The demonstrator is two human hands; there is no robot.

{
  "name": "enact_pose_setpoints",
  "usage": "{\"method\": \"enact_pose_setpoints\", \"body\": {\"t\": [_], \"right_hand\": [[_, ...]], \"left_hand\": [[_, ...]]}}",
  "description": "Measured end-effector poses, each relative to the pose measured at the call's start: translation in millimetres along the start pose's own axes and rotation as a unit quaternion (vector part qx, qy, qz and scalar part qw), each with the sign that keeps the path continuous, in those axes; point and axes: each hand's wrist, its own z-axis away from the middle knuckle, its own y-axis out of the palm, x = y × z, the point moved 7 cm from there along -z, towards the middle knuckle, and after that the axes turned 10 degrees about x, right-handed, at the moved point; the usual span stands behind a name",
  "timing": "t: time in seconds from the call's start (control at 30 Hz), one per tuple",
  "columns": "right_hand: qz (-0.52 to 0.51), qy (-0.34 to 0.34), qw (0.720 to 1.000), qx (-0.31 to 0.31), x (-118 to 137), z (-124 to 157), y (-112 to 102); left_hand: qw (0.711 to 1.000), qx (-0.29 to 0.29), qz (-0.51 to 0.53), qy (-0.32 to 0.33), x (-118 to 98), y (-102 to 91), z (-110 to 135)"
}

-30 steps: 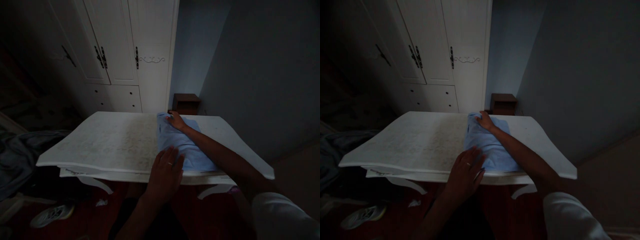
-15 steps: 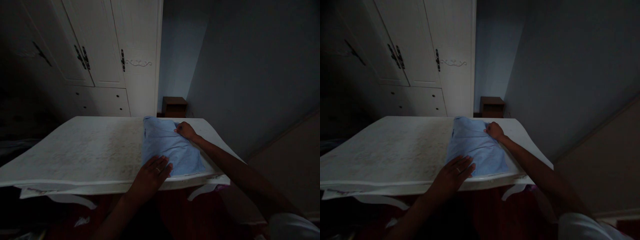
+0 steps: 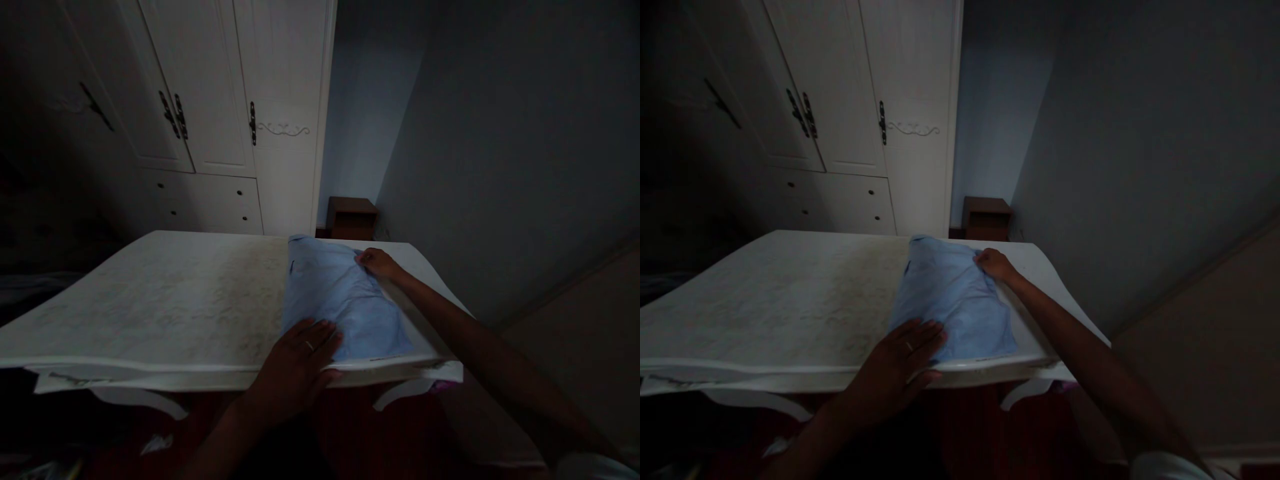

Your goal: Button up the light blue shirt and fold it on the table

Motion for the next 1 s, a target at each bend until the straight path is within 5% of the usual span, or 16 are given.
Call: {"method": "enact_pose_setpoints", "body": {"t": [0.17, 0.27, 0.37, 0.57, 0.67, 0.8, 0.9, 1.0], "right_hand": [[-0.172, 0.049, 0.974, 0.142, -0.9, 46.1, 8.4], [-0.187, 0.04, 0.961, 0.201, -0.7, 81.3, 7.9], [-0.175, 0.012, 0.958, 0.225, -3.6, 108.4, 8.8], [-0.214, -0.029, 0.955, 0.203, -18.8, 136.5, 20.3], [-0.268, -0.022, 0.944, 0.189, -29.4, 148.0, 27.7], [-0.287, -0.028, 0.939, 0.185, -41.7, 157.0, 28.8], [-0.205, -0.028, 0.96, 0.19, -43.0, 156.9, 21.0], [-0.072, -0.047, 0.992, 0.089, -21.3, 158.2, -1.7]], "left_hand": [[0.988, -0.003, 0.112, -0.102, 35.9, -31.8, -15.4], [0.978, 0.006, 0.14, -0.152, 74.1, -34.8, -48.5], [0.978, 0.051, 0.127, -0.155, 111.8, -15.4, -100.1], [0.962, 0.25, 0.034, -0.108, 156.8, 66.4, -177.3], [0.946, 0.307, 0.012, -0.104, 166.6, 92.8, -182.3], [0.938, 0.33, 0.007, -0.105, 169.5, 101.5, -175.9], [0.932, 0.346, 0.017, -0.11, 168.8, 101.8, -172.7], [0.93, 0.351, 0.02, -0.107, 168.6, 103.8, -173.7]]}}
